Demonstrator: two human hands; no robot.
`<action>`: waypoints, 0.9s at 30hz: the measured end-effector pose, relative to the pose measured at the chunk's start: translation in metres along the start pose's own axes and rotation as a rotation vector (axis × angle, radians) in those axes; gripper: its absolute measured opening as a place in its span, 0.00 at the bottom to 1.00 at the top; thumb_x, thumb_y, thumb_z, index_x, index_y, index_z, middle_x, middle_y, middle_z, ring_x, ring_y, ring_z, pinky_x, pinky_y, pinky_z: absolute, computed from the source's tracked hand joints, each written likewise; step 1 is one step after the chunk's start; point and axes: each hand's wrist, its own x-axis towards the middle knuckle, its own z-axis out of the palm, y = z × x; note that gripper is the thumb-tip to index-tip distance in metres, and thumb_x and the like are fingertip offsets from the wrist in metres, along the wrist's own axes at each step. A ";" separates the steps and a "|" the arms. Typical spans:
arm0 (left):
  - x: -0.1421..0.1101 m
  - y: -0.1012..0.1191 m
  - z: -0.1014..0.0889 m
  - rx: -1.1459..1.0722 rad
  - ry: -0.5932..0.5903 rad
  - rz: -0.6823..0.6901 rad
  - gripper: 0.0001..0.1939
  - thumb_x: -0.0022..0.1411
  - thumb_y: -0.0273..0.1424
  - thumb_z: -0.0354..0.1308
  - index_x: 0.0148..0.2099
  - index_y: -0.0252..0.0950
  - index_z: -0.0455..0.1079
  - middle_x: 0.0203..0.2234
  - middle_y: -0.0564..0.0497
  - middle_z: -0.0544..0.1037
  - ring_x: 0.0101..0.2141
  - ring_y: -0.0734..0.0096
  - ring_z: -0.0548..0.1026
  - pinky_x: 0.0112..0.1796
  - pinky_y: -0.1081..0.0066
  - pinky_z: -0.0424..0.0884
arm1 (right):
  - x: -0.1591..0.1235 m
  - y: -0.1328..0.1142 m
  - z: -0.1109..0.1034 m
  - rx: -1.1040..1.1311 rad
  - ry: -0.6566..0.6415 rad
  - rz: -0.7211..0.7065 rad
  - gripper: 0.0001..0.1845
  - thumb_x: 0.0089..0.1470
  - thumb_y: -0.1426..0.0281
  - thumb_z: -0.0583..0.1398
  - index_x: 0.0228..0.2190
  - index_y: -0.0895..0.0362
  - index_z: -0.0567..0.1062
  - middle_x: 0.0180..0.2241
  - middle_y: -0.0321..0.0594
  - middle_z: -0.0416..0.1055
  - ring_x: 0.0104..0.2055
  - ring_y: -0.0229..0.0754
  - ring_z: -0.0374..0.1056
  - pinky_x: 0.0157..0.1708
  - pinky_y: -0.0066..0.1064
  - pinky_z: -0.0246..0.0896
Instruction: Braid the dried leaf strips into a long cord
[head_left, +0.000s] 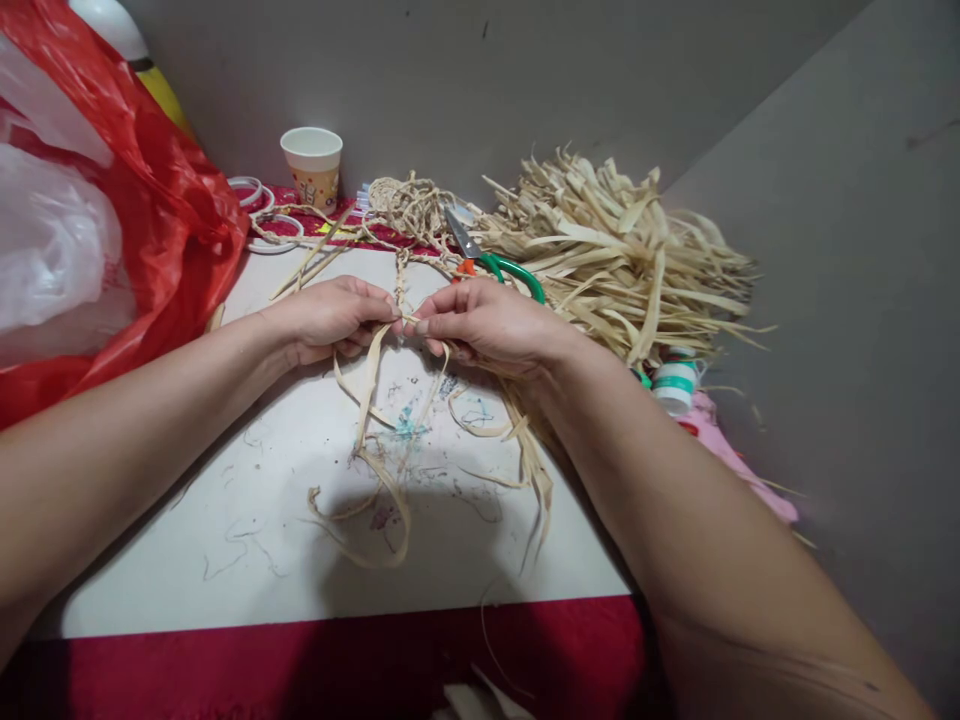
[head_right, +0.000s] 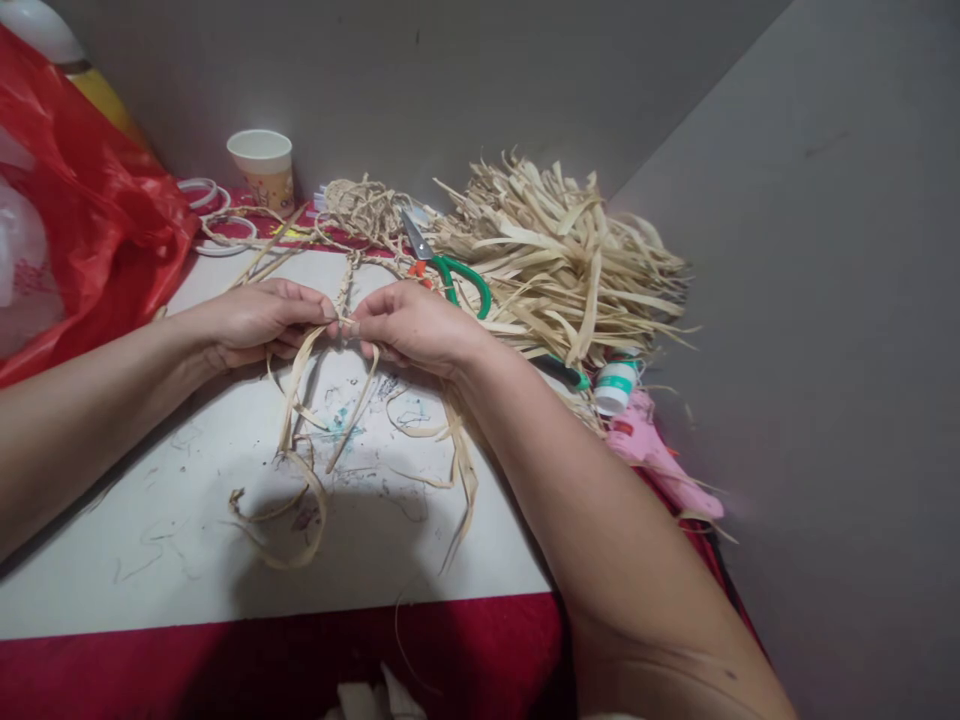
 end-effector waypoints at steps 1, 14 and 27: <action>0.000 0.000 0.000 -0.002 -0.003 0.001 0.11 0.58 0.22 0.53 0.24 0.31 0.66 0.09 0.61 0.53 0.11 0.89 0.47 0.16 0.79 0.39 | -0.001 -0.001 -0.001 0.024 -0.009 0.012 0.04 0.47 0.74 0.64 0.24 0.60 0.73 0.13 0.31 0.63 0.12 0.26 0.48 0.10 0.21 0.37; 0.002 -0.002 -0.007 -0.041 0.019 0.001 0.08 0.55 0.24 0.56 0.23 0.29 0.69 0.10 0.58 0.57 0.11 0.86 0.48 0.12 0.81 0.41 | -0.056 -0.054 -0.038 -0.107 0.237 -0.099 0.07 0.53 0.72 0.61 0.34 0.61 0.77 0.15 0.34 0.67 0.13 0.27 0.58 0.09 0.18 0.39; 0.001 -0.004 -0.012 -0.017 0.002 0.000 0.09 0.58 0.26 0.54 0.26 0.29 0.69 0.13 0.54 0.64 0.12 0.87 0.49 0.12 0.82 0.41 | -0.050 -0.040 -0.080 -0.698 0.617 -0.043 0.10 0.47 0.66 0.63 0.23 0.60 0.74 0.19 0.37 0.69 0.18 0.31 0.58 0.19 0.26 0.50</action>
